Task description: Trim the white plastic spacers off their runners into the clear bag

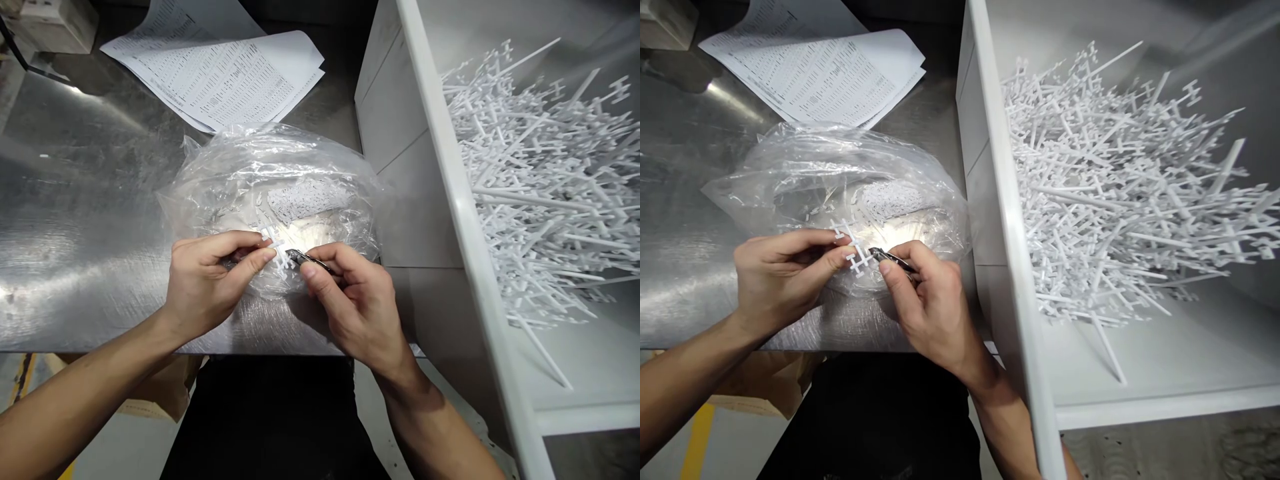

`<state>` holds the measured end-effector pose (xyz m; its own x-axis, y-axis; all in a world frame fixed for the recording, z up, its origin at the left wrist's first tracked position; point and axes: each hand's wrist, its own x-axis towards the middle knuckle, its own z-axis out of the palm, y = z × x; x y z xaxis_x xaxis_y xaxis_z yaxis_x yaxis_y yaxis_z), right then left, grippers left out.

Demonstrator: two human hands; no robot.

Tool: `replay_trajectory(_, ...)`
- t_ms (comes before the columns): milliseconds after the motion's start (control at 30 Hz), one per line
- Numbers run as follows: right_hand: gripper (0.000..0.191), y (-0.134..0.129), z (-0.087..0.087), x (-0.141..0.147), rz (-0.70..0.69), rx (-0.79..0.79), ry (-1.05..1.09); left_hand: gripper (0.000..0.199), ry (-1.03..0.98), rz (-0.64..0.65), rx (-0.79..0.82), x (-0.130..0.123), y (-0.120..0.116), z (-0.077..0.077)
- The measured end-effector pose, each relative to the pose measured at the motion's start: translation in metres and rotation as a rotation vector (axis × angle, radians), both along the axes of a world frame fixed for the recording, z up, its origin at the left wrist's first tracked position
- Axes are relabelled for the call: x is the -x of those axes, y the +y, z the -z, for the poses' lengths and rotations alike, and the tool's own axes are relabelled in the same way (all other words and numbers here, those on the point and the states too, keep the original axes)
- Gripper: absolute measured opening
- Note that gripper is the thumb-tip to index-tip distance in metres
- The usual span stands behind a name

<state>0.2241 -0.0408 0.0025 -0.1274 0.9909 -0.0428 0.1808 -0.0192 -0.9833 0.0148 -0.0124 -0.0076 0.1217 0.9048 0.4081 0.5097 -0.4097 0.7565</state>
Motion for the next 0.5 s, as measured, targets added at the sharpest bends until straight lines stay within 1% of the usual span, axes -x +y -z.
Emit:
replay_trajectory(167,0.013,-0.0014,-0.0046,0.0018,0.046,0.085,0.151,0.007,-0.018,-0.033,0.031,-0.0014,-0.0005,0.0007)
replay_trajectory(233,0.012,-0.0032,-0.007,0.0015,0.019,0.103,0.189,0.007,-0.009,-0.033,0.022,-0.0016,-0.0007,0.0009)
replay_trajectory(333,0.01,-0.0048,-0.0093,0.0014,-0.041,0.102,0.19,0.007,0.012,-0.027,0.012,-0.0017,-0.0005,0.0011)
replay_trajectory(500,0.009,-0.0042,-0.0088,0.0024,-0.049,0.064,0.171,0.007,0.028,-0.014,-0.004,-0.002,-0.0003,0.0005)
